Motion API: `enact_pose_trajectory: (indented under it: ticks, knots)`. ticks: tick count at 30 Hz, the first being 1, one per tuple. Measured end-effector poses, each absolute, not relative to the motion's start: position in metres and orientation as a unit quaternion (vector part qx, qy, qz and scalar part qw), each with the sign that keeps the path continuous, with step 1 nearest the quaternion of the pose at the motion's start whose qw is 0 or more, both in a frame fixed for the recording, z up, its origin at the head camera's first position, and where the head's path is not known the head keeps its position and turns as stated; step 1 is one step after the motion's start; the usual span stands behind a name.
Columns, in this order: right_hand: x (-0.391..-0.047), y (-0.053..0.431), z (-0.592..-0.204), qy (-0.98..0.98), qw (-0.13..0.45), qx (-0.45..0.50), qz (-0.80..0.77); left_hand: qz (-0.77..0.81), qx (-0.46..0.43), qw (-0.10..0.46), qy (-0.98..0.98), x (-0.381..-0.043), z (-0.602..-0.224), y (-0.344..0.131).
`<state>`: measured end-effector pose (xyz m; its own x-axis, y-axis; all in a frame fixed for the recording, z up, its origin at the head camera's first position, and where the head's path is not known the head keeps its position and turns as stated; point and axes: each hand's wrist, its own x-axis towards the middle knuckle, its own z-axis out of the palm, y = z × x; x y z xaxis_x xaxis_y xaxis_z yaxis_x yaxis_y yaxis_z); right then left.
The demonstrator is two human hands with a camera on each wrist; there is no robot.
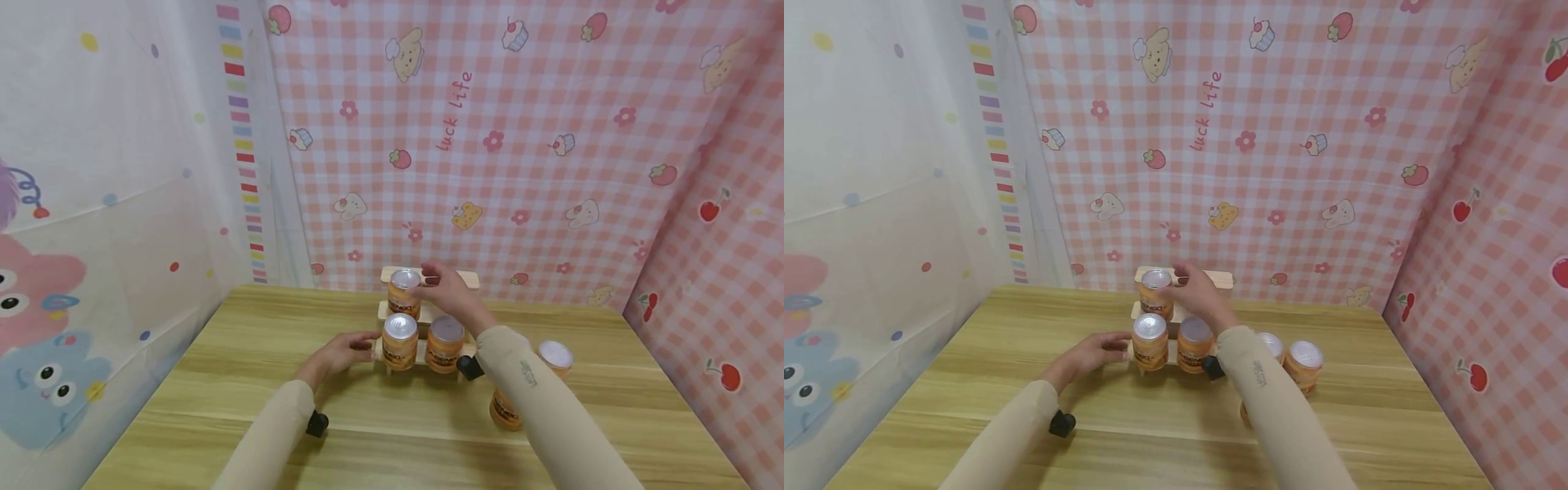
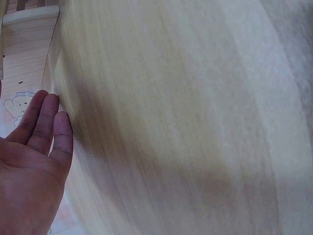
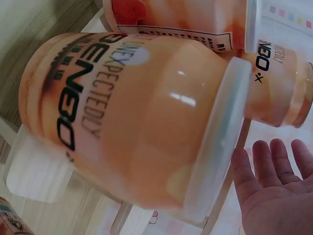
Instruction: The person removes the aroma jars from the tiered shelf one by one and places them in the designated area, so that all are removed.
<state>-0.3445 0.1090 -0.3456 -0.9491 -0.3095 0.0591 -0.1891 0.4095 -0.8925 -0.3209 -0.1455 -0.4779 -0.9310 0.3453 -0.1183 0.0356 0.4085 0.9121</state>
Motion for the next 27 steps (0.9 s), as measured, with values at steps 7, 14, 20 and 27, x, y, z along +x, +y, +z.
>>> enact_pose_trajectory:
  ticks: [7,14,20,27]
  knots:
    - [-0.345,0.103,-0.346,0.833,0.07,-0.157,-0.525,0.533,0.12,0.148,0.825,-0.319,-0.476,-0.145]
    - [-0.346,0.098,-0.349,0.833,0.072,-0.143,-0.529,0.533,0.123,0.145,0.825,-0.317,-0.473,-0.144]
    - [-0.348,0.095,-0.352,0.836,0.066,-0.127,-0.529,0.529,0.128,0.143,0.827,-0.318,-0.474,-0.145]
    - [-0.348,0.094,-0.351,0.839,0.061,-0.127,-0.526,0.527,0.124,0.142,0.828,-0.317,-0.474,-0.147]
